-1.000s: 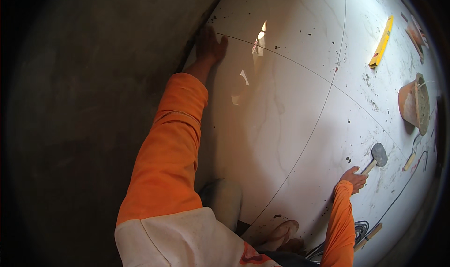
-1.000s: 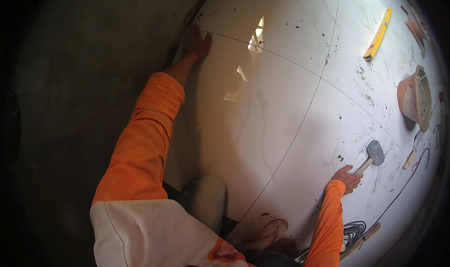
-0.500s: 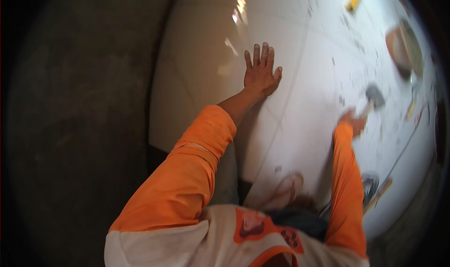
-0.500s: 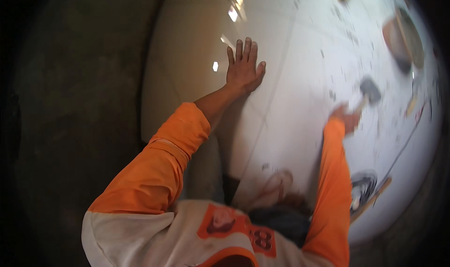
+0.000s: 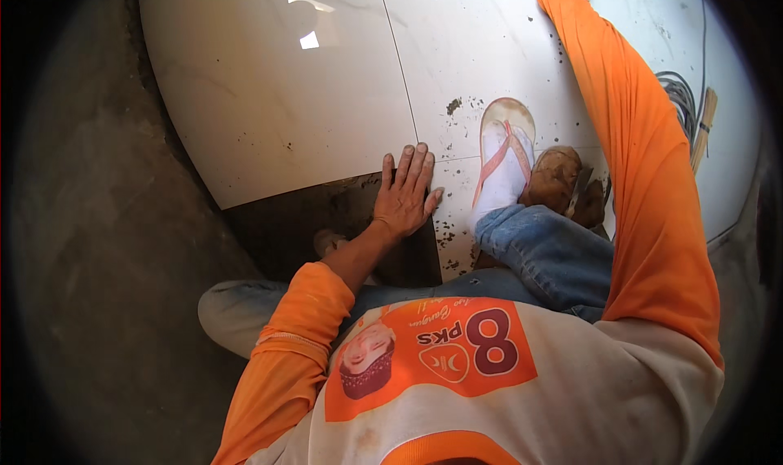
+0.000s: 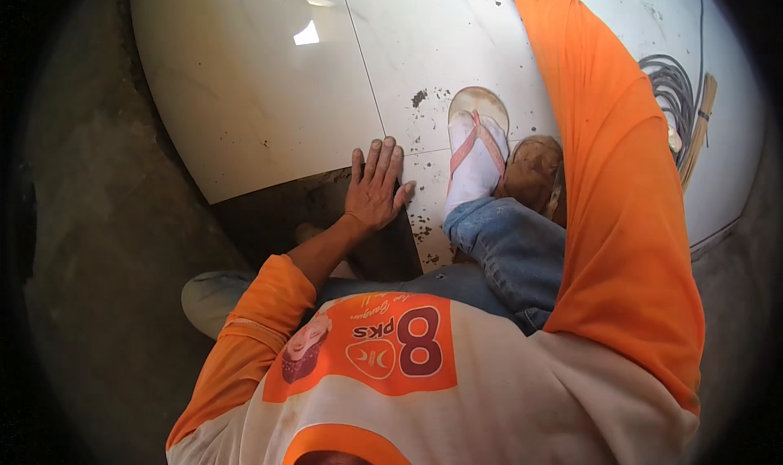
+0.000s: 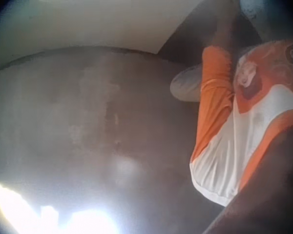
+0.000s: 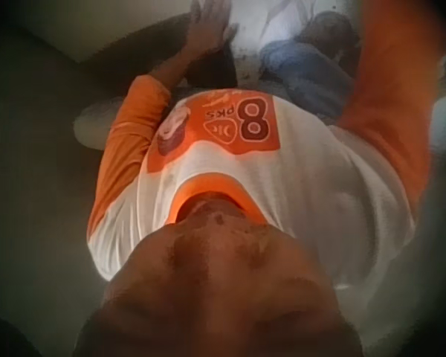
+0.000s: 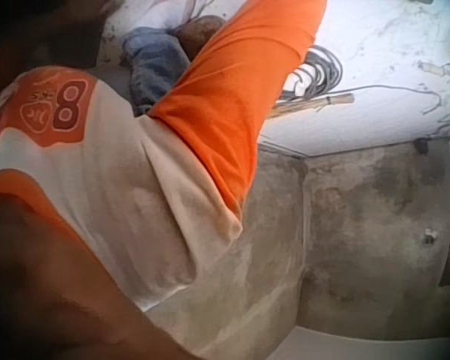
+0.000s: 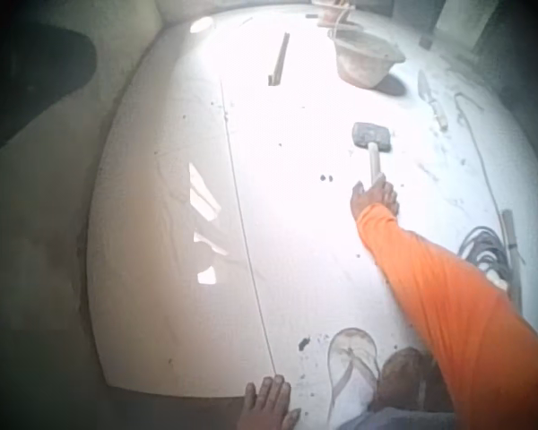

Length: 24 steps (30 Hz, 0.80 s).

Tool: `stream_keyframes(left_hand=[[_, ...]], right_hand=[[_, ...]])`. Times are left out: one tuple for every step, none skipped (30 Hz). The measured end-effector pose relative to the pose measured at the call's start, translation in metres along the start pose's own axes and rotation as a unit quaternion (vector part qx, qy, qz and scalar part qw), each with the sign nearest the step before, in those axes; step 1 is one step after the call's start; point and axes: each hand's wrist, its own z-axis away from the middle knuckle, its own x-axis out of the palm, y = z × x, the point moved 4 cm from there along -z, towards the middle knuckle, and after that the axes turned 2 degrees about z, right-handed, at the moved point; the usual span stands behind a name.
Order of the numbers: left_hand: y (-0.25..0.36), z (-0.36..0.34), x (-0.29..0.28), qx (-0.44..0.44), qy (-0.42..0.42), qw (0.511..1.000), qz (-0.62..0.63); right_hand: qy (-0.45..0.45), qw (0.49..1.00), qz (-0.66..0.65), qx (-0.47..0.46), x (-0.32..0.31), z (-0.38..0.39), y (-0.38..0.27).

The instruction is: The person installs a large white floor tile by first applying a thin layer of mortar to the subfloor with a tool. They then position the tile and use a rubber mallet to repeatedly strike the surface and edges to level it and ensure adhesion.

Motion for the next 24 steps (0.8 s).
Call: stream_keyframes(left_hand=[[0.004,0.000,-0.003,0.005,-0.005,1.000,0.008],[0.002,0.000,-0.003,0.007,0.001,1.000,0.010],[-0.002,-0.003,-0.005,0.019,0.009,1.000,-0.004],[-0.007,-0.007,-0.008,0.032,0.017,0.999,-0.019],[-0.013,-0.012,-0.013,0.034,0.024,0.999,-0.016],[-0.023,-0.015,-0.020,-0.003,0.046,0.998,-0.035],[-0.031,-0.015,-0.024,-0.040,0.068,0.995,-0.054],[-0.030,-0.013,-0.022,-0.024,0.049,0.997,-0.058],[-0.031,-0.007,-0.020,-0.026,0.051,0.997,-0.057],[-0.026,-0.001,-0.014,0.005,0.043,0.998,-0.047],[-0.021,0.005,-0.009,0.036,0.035,0.998,-0.038],[-0.014,0.008,-0.006,0.052,0.031,0.998,-0.035],[-0.010,0.011,-0.005,0.054,0.031,0.998,-0.033],[-0.006,0.013,-0.002,0.074,0.019,0.997,-0.028],[-0.002,0.016,-0.001,0.094,0.006,0.995,-0.023],[0.002,0.018,-0.002,0.109,0.015,0.994,-0.015],[0.003,0.019,-0.001,0.111,0.014,0.994,-0.013],[0.003,0.021,0.000,0.115,0.007,0.993,-0.002],[0.002,0.022,0.000,0.119,0.001,0.993,0.010],[-0.001,0.020,0.001,0.120,-0.001,0.993,0.010],[-0.005,0.016,-0.001,0.109,0.013,0.994,-0.015],[-0.009,0.011,-0.003,0.099,0.026,0.994,-0.040],[-0.013,0.005,-0.004,0.102,0.025,0.994,-0.038],[-0.018,-0.005,-0.009,0.090,0.030,0.995,-0.044]], right_hand=[[0.009,1.000,0.010,-0.013,-0.007,0.000,0.006],[0.015,1.000,0.011,-0.017,-0.006,0.009,0.012],[0.021,0.999,0.011,-0.022,-0.005,0.020,0.017],[0.027,0.999,0.011,-0.026,-0.006,0.028,0.021],[0.033,0.999,0.012,-0.031,-0.006,0.032,0.022],[0.033,0.999,0.024,-0.033,-0.006,0.038,0.023],[0.033,0.998,0.035,-0.035,-0.006,0.043,0.024],[0.033,0.998,0.040,-0.037,-0.007,0.046,0.026],[0.034,0.998,0.040,-0.039,-0.009,0.049,0.022],[0.021,0.998,0.037,-0.037,-0.010,0.051,0.020],[0.007,0.999,0.034,-0.034,-0.011,0.053,0.016],[0.008,0.999,0.037,-0.035,-0.010,0.052,0.017],[0.010,0.998,0.049,-0.033,-0.008,0.050,0.017],[0.012,0.998,0.061,-0.032,-0.007,0.048,0.018],[0.012,0.997,0.063,-0.031,-0.003,0.045,0.021],[0.016,0.996,0.074,-0.042,-0.001,0.043,0.026],[0.021,0.995,0.084,-0.052,0.001,0.041,0.030],[0.019,0.995,0.084,-0.051,0.002,0.042,0.031],[0.023,0.994,0.080,-0.069,0.003,0.045,0.032],[0.026,0.993,0.076,-0.087,0.003,0.046,0.032],[0.026,0.993,0.079,-0.085,0.004,0.046,0.035],[0.042,0.992,0.070,-0.100,0.004,0.046,0.036],[0.058,0.990,0.062,-0.116,0.004,0.046,0.037],[0.058,0.990,0.066,-0.114,0.004,0.047,0.039]])
